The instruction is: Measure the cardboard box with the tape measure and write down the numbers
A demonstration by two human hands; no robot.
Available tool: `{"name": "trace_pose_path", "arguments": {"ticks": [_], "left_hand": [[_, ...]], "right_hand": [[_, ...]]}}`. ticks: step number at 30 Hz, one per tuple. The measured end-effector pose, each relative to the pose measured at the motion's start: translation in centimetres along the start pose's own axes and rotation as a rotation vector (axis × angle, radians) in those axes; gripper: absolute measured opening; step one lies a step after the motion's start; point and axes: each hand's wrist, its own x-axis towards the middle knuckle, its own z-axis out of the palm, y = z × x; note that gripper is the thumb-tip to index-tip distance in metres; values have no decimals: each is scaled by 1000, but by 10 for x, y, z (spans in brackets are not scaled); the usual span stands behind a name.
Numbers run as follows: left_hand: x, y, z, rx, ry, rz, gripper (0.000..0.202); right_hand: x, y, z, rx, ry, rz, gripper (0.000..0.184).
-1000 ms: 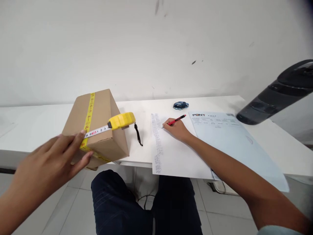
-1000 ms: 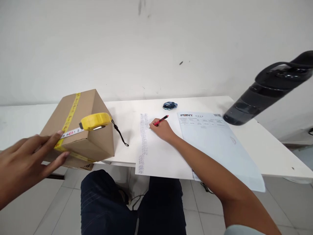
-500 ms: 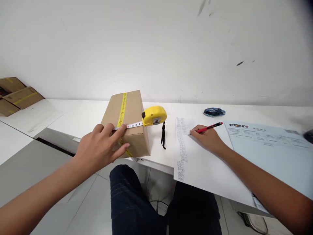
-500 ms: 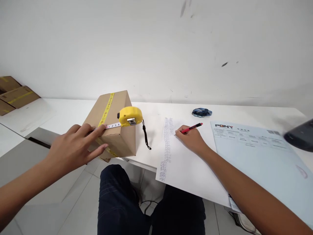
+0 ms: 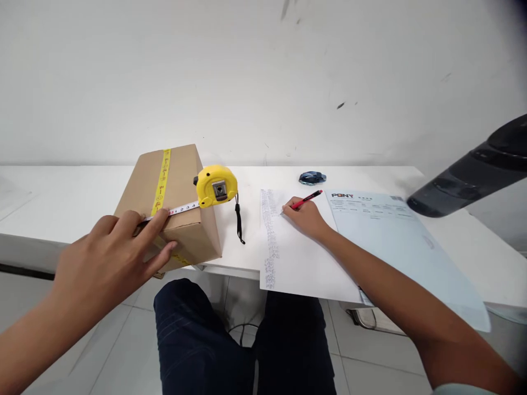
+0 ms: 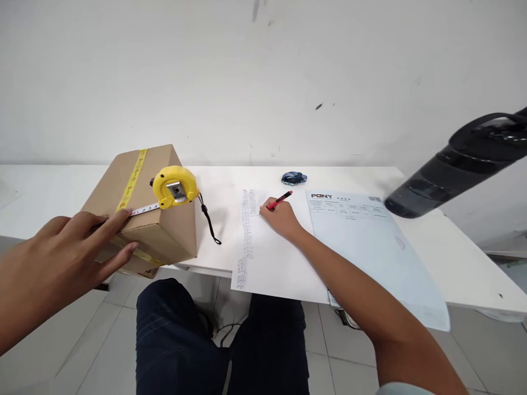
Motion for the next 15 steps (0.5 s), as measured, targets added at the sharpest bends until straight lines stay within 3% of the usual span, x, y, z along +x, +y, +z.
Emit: {"name": "trace_pose_path", "arguments": {"ticks": [2,4,7,10,13,15], "left_hand": [[-1,2,2,27,37,-11,53],[-2,6,3,47,68,-17,53],[-3,14,5,20,89,-40,55],[-3,20,6,-28,100,-94,54],[-4,24,6,-62,106,-124,51],[-4,25,5,-78,109,-127,49]], "right_hand": [[-1,2,0,-41,48,-64,19],[-2,6,1,-142,111,-224,20],[-2,16,4,-445,139,-422,31],[3,19,8,-712,81,-399,41],[5,5,11,-709,68,-404,54],[1,-19,13,-520,101,-494,54]]}}
